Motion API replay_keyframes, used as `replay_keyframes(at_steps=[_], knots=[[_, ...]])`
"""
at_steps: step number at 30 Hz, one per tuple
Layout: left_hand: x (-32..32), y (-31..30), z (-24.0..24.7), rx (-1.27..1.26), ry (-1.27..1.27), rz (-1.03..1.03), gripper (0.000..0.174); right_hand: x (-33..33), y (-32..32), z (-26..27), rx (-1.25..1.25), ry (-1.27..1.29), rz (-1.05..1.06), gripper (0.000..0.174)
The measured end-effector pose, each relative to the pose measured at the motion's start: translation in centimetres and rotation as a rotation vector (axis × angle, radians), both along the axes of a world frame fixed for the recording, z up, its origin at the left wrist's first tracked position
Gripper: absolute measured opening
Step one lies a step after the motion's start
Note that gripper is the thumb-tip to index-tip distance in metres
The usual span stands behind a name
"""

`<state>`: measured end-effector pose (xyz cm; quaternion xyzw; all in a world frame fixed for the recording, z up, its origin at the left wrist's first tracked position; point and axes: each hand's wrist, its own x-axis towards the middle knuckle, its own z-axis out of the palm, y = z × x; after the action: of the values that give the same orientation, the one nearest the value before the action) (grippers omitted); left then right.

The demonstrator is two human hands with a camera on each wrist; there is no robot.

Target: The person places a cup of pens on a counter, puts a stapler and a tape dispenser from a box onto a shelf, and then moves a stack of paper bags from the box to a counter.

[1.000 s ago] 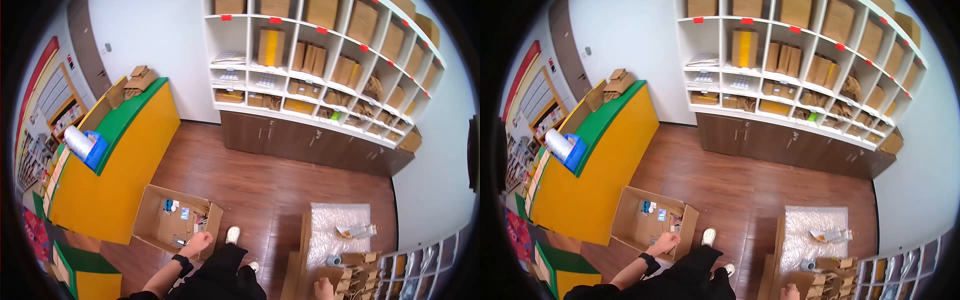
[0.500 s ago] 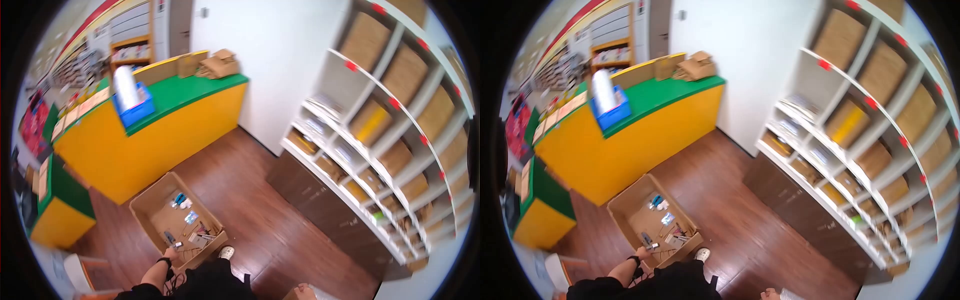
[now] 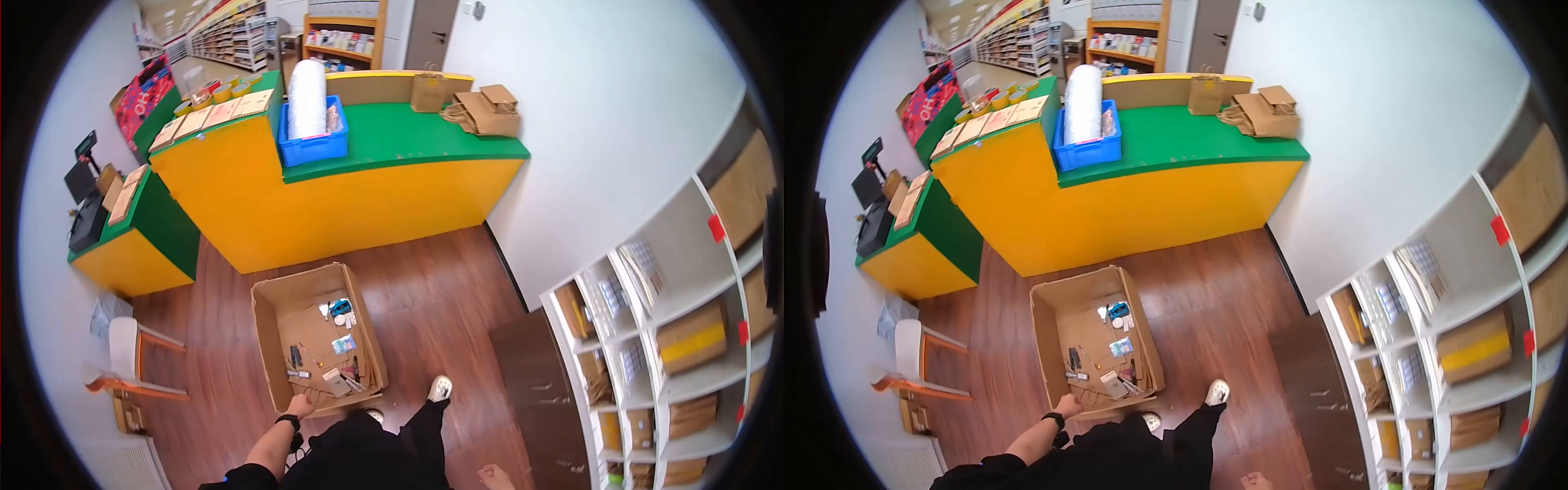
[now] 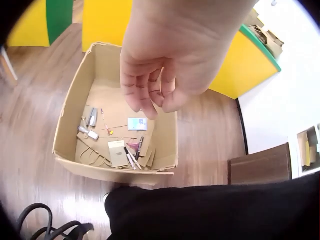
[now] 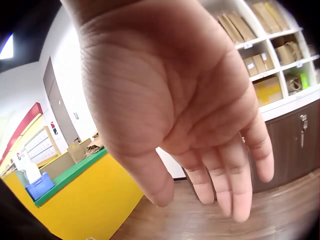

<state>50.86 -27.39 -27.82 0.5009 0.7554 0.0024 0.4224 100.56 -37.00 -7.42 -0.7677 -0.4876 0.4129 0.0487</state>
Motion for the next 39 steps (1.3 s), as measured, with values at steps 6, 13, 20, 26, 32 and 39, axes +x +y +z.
replay_keyframes(at_steps=[6, 13, 20, 26, 32, 39], knots=[[4.9, -4.8, -2.0, -0.189, -0.022, 0.557, 0.024, 13.2, 10.3, -7.3, 0.008, 0.01, 0.123, 0.024], [17.9, 3.3, 1.5, 0.217, 0.168, 0.396, 0.013, 22.3, 26.2, -8.7, -0.169, -0.17, 0.192, 0.027], [22.5, 10.3, 8.1, 0.32, 0.089, 0.681, 0.021, 22.2, 42.3, -10.7, -0.201, -0.189, 0.666, 0.029], [24.7, 5.2, 4.6, 0.14, 0.117, 0.932, 0.016, 13.1, 54.4, -11.3, -0.096, -0.202, 0.96, 0.025], [28.7, -1.8, 1.4, -0.095, 0.039, 1.281, 0.011, 1.3, 60.0, -13.9, 0.119, 0.103, 1.043, 0.017], [28.4, 1.9, -0.5, -0.258, -0.143, 1.46, 0.023, -10.1, 62.8, -19.0, 0.075, 0.007, 1.62, 0.016]])
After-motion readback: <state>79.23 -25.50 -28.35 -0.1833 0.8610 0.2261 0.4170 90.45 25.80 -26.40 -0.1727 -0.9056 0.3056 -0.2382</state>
